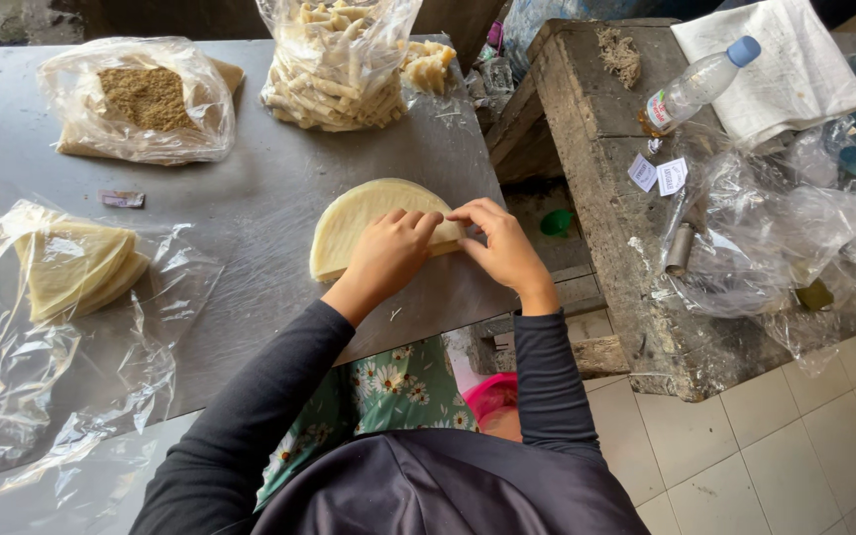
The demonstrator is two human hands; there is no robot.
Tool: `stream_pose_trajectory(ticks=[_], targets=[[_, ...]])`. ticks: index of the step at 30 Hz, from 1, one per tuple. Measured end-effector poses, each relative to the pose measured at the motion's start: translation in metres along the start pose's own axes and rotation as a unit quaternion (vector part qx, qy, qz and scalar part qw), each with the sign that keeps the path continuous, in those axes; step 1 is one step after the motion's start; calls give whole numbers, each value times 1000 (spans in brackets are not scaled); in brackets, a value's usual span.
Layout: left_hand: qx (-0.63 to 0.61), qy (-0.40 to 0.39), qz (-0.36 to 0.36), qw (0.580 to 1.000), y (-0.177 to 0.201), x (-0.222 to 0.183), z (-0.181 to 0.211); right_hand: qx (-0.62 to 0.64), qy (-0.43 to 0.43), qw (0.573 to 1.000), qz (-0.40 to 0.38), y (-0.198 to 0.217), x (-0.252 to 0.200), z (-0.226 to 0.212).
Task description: The person cuts sheets of dough into triangles using a knife and stacks the pieces inside plastic bags.
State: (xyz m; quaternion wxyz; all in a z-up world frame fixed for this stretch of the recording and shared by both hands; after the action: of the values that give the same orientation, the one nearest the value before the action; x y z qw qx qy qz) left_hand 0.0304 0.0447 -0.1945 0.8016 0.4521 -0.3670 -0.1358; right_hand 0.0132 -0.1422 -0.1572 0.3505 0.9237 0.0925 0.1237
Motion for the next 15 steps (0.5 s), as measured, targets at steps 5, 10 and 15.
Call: stream_pose_trajectory(ticks=[5,10,15], targets=[[-24,12,-21,999,-11,8,-8,-11,40,999,8,-3,-1,4],[23,8,-9,1000,-18,9,-10,-41,67,997,11,-2,7,6],[27,40,11,999,-23,7,-7,-37,64,997,21,-3,12,-1]])
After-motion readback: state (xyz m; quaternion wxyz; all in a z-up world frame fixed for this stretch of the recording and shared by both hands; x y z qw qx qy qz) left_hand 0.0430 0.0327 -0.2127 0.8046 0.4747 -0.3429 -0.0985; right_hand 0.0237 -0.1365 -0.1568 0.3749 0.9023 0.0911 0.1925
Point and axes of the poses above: each hand's wrist, its own x-axis towards the middle knuckle, its own y-axis out of the back of the hand, z = x × y, the point moved 3 cm from there along x, towards the middle knuckle, and after that the axes turned 6 degrees about x, right-handed, at the moved point
